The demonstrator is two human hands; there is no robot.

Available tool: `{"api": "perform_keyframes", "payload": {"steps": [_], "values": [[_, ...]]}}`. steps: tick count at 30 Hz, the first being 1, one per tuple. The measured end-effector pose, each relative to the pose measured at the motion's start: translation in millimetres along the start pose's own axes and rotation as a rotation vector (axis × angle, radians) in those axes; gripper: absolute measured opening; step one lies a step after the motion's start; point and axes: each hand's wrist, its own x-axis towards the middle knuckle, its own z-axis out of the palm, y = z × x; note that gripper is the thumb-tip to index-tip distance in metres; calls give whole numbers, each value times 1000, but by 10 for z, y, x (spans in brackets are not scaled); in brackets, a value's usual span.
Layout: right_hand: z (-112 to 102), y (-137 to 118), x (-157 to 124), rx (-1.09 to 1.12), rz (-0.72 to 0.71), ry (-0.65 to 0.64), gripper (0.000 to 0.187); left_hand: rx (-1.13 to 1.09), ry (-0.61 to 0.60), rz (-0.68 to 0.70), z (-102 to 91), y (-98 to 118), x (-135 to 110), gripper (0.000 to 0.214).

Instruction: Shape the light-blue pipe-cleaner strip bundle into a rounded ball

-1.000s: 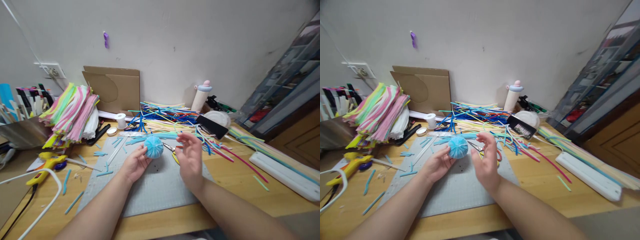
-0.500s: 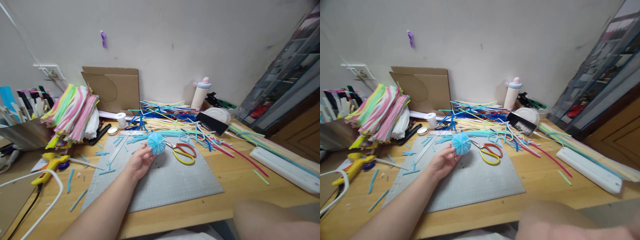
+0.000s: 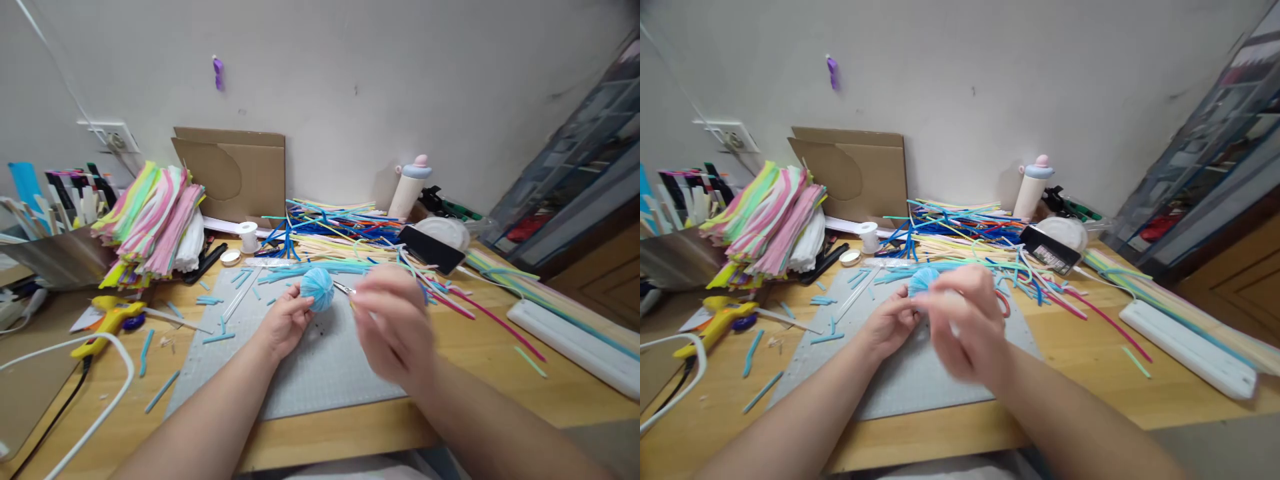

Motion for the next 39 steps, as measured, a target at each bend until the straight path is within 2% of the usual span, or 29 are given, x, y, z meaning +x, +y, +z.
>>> {"api": "perform_keyframes", "payload": {"steps": [2,4,7,9,16,24,30,35,39], "values": [[326,280,23,77,262,-88,35,54,-12,48,-7,-1,6,33],[526,507,-24,275,528,-176,38,103,-19,95,-21,7,10,34],[624,679,-130,699,875,-240,35,157,-43,124,-36,42,2,34],[632,700,-173,879,993,-232,34,177,-66,120,-29,72,-11,34],[674,675,-212,1031,1074,-202,33,162,-101,25,-19,110,-38,25],[670,738,-273,1032,1105,-207,30,137,-109,-180,-94,125,-56,18],[645,758,-257,1044,1134,-250,27,125,-128,-269,-100,124,-59,18],[640,740,-230,1090,1201,-284,27,126,-148,-283,-99,131,-68,13],[662,772,-242,1152,1268,-216,26,109,-154,-211,-117,138,-54,16]]}}
